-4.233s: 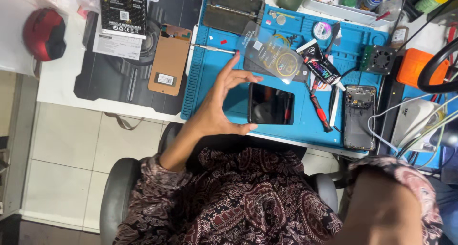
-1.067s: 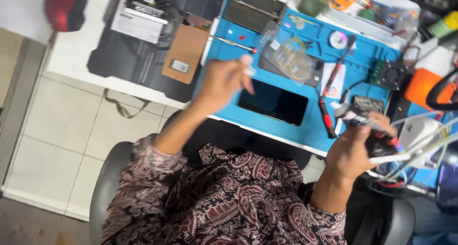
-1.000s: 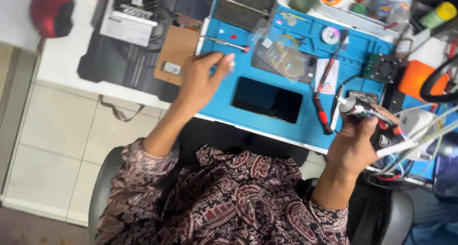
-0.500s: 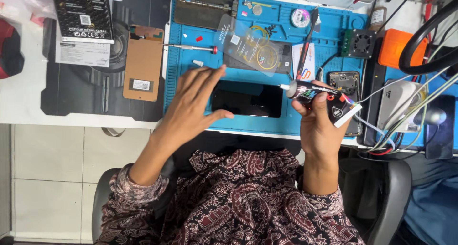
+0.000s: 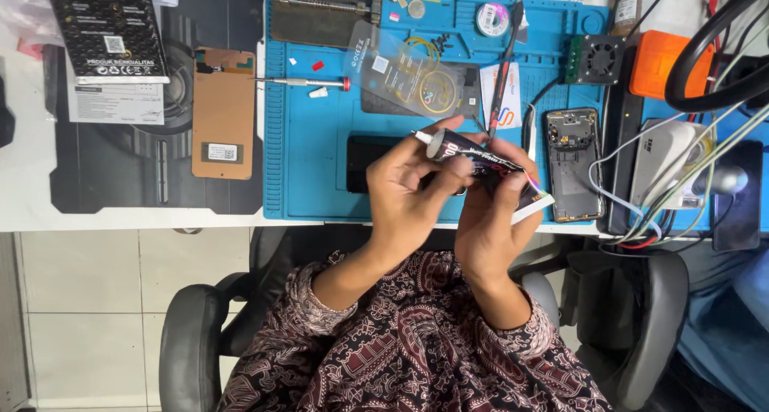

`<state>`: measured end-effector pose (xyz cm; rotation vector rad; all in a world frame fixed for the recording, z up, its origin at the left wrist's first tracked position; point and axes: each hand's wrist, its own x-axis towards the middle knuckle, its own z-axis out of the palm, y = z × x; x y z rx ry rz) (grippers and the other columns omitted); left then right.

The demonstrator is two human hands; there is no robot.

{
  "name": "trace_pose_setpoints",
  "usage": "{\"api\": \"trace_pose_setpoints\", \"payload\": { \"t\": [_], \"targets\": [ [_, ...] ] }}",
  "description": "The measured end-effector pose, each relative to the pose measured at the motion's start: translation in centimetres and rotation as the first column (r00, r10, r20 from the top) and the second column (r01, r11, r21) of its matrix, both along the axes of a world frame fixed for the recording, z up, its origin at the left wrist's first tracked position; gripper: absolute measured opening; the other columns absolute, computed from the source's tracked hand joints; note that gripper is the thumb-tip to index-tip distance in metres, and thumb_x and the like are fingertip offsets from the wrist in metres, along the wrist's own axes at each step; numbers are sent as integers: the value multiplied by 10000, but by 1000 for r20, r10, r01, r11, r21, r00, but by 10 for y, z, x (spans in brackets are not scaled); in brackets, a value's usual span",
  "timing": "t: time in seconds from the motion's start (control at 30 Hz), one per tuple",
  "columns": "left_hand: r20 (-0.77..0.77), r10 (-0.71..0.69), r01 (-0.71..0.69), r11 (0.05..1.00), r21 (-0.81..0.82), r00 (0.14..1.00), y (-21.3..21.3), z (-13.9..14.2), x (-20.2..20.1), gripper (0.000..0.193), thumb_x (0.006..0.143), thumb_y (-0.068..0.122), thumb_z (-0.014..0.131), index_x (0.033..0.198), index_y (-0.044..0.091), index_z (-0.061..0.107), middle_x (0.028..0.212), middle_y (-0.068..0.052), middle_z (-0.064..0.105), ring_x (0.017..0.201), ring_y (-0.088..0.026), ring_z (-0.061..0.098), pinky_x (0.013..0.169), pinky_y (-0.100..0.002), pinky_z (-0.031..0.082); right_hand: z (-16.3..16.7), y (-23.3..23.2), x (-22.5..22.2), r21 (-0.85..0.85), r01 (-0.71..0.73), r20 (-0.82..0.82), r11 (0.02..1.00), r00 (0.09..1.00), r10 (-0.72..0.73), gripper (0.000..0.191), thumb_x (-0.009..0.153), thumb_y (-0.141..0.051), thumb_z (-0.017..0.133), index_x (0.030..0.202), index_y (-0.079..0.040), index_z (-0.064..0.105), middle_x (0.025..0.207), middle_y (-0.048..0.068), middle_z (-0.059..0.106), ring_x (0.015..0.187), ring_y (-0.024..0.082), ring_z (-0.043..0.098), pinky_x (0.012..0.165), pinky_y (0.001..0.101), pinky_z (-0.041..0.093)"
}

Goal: The person holds a smartphone whose screen is held by rubber bands, then picks up a tube of adhesive and squeezes glue along the edge of the phone, rotating the phone to apply adhesive around its frame while seated at a repair workbench.

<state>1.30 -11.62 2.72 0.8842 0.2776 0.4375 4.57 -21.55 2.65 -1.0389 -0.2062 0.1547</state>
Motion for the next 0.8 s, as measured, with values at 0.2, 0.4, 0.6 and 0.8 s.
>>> {"api": "trace_pose_setpoints", "payload": {
  "t": [0.2, 0.4, 0.6, 0.8],
  "targets": [
    [-41, 101, -93, 983, 160, 994, -15, 2, 10, 544, 970, -6, 743, 1459, -102, 523, 1281, -184, 723, 1103, -136, 677, 952, -272, 556, -18, 0, 5, -241, 99, 137, 965, 988, -67, 328, 1145, -157, 575, 1339, 104, 621, 1240, 151, 652, 1023, 178, 669, 883, 300, 582],
    [61, 38, -33, 996, -83, 997, -8, -6, 13, 510, 1024, 33, 677, 1470, -98, 467, 1305, -187, 708, 1198, -189, 691, 1089, -335, 558, -35, -12, 18, -279, 99, 127, 955, 990, -65, 393, 1056, -116, 700, 1342, 137, 604, 1239, 187, 707, 1089, 193, 704, 980, 313, 598],
    [52, 16, -11, 997, -81, 999, -6, -8, 14, 441, 1023, 2, 685, 1413, -134, 529, 1239, -229, 723, 1146, -221, 713, 1008, -339, 582, -58, -20, 28, -41, -14, -38, 999, 999, 12, 589, 1020, -188, 784, 1466, 111, 542, 1275, 155, 686, 1035, 163, 676, 960, 293, 562],
    [37, -13, 18, 991, -134, 999, -8, -3, 17, 304, 1000, -70, 682, 1298, -113, 637, 1258, -226, 714, 1136, -245, 726, 1006, -384, 616, -58, -17, 21, 416, -108, -397, 903, 872, 287, 864, 899, -443, 733, 1594, -73, 375, 1435, 29, 581, 1278, 137, 599, 1130, 315, 534]
  ]
}}
